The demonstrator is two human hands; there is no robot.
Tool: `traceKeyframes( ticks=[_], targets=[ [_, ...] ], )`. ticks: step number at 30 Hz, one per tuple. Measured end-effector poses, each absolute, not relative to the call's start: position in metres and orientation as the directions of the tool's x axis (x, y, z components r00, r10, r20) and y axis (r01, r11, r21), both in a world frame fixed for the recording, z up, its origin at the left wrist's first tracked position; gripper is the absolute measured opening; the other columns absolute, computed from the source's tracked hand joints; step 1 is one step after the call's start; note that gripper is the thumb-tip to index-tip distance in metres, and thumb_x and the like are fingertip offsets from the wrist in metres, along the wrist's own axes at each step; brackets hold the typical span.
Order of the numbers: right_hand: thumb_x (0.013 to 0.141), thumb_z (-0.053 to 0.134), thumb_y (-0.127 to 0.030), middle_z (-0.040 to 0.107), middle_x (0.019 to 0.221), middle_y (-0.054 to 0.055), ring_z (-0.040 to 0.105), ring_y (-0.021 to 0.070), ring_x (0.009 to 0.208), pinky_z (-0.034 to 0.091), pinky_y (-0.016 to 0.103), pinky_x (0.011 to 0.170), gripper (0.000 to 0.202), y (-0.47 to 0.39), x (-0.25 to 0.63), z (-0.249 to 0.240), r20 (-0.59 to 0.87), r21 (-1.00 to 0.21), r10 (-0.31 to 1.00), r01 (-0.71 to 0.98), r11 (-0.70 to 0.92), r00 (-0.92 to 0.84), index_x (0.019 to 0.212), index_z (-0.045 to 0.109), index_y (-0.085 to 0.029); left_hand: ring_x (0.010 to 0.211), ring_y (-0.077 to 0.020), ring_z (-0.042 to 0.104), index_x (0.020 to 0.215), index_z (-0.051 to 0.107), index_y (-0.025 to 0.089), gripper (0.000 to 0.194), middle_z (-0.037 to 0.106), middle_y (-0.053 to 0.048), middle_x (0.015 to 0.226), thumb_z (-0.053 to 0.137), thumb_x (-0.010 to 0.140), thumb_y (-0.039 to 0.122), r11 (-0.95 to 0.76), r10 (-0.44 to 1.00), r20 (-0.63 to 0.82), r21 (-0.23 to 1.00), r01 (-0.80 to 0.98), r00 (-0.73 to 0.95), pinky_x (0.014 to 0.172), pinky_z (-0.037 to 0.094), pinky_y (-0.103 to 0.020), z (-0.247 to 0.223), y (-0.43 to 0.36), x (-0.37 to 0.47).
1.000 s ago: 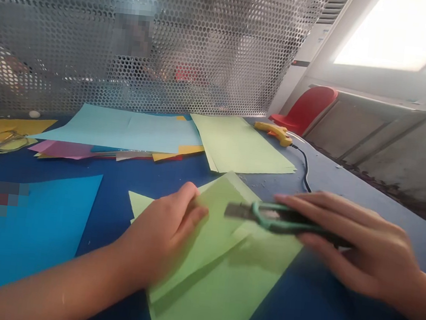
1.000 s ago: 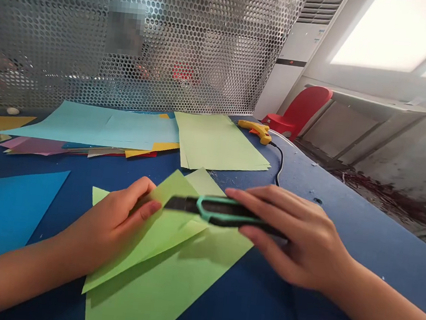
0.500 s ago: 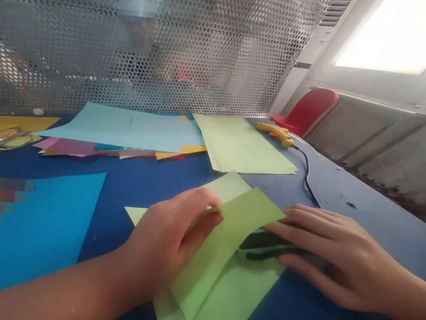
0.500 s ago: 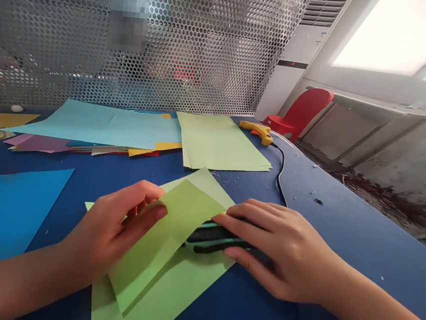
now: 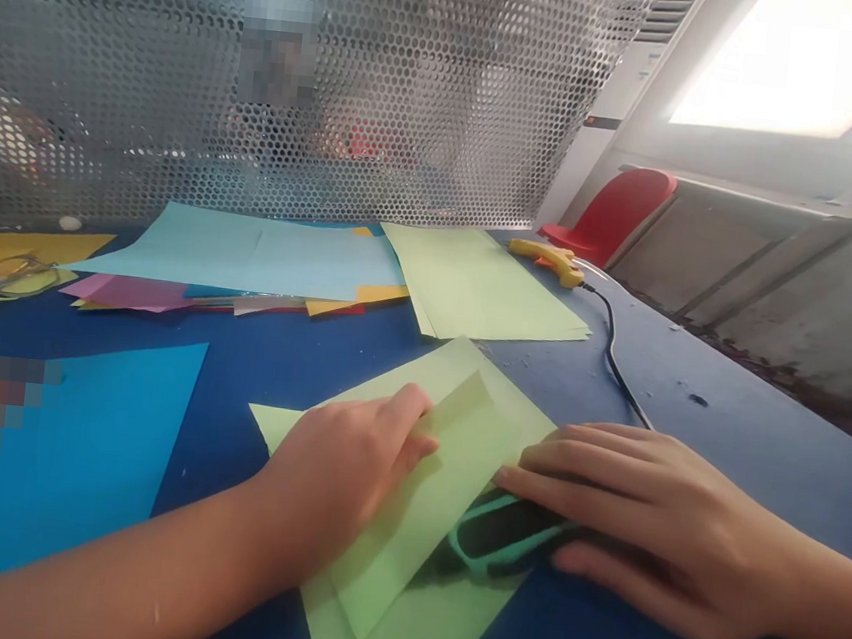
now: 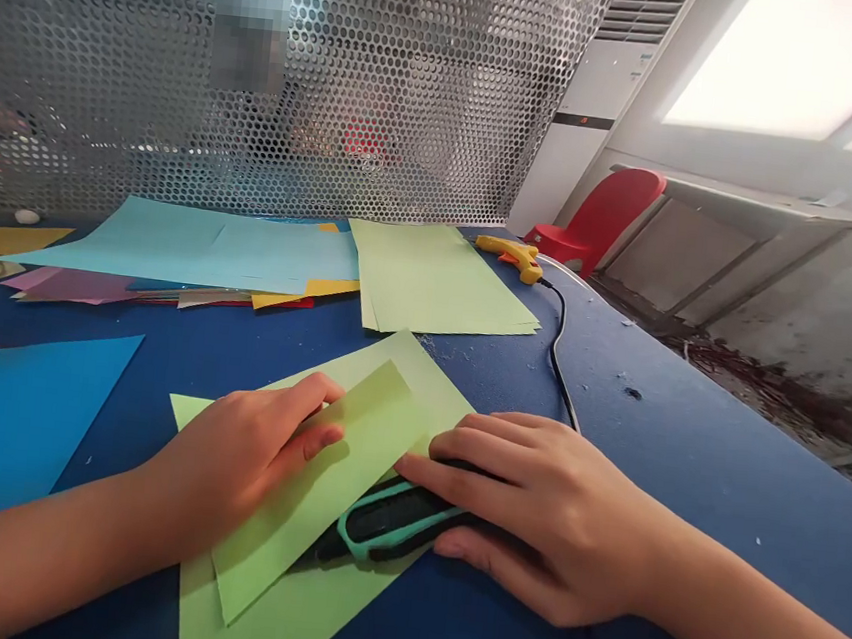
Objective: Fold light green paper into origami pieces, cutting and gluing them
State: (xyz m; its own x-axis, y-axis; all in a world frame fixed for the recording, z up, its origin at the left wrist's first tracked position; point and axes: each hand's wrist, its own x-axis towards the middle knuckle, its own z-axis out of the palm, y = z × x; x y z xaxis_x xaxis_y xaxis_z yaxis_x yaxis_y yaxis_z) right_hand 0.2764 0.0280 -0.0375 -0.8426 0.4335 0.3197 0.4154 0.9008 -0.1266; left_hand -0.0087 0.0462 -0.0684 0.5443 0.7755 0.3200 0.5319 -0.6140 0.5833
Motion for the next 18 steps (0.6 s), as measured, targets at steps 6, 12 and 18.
traceKeyframes(
  ticks=[6, 12, 18],
  targets=[
    [0.113, 0.038, -0.036, 0.075, 0.104, 0.010, 0.072, 0.0204, 0.087, 0.057, 0.034, 0.077, 0.040, 0.029, 0.284, -0.034, 0.355, -0.196, 0.402, 0.354, 0.915, -0.844, 0.146, 0.055, -0.021, 0.047, -0.0135, 0.045, 0.088, 0.046, 0.026, 0.023, 0.049, 0.010, 0.060, 0.040, 0.108, 0.035, -0.598, 0.783, 0.320, 0.621, 0.506, 0.533, 0.045, 0.027, -0.024, -0.061, 0.046, -0.010],
    [0.108, 0.051, -0.028, 0.075, 0.116, 0.008, 0.073, 0.0214, 0.090, 0.057, 0.031, 0.076, 0.043, 0.036, 0.303, -0.036, 0.653, -0.128, 0.572, 0.672, 0.729, -0.497, 0.150, 0.059, -0.035, 0.040, -0.0104, 0.036, 0.084, 0.043, 0.027, 0.032, 0.036, 0.013, 0.055, 0.038, 0.111, 0.043, -0.638, 0.755, 0.410, 0.640, 0.428, 0.512, 0.039, 0.024, -0.020, -0.057, 0.041, -0.013],
    [0.107, 0.051, -0.030, 0.074, 0.112, 0.010, 0.073, 0.0214, 0.086, 0.059, 0.030, 0.072, 0.036, 0.037, 0.288, -0.038, 0.532, -0.121, 0.646, 0.706, 0.698, -0.547, 0.140, 0.066, -0.026, 0.042, -0.0066, 0.033, 0.096, 0.045, 0.029, 0.021, 0.036, 0.014, 0.060, 0.040, 0.113, 0.041, -0.727, 0.680, 0.548, 0.586, 0.356, 0.487, 0.045, 0.024, -0.019, -0.055, 0.034, -0.017]
  ],
)
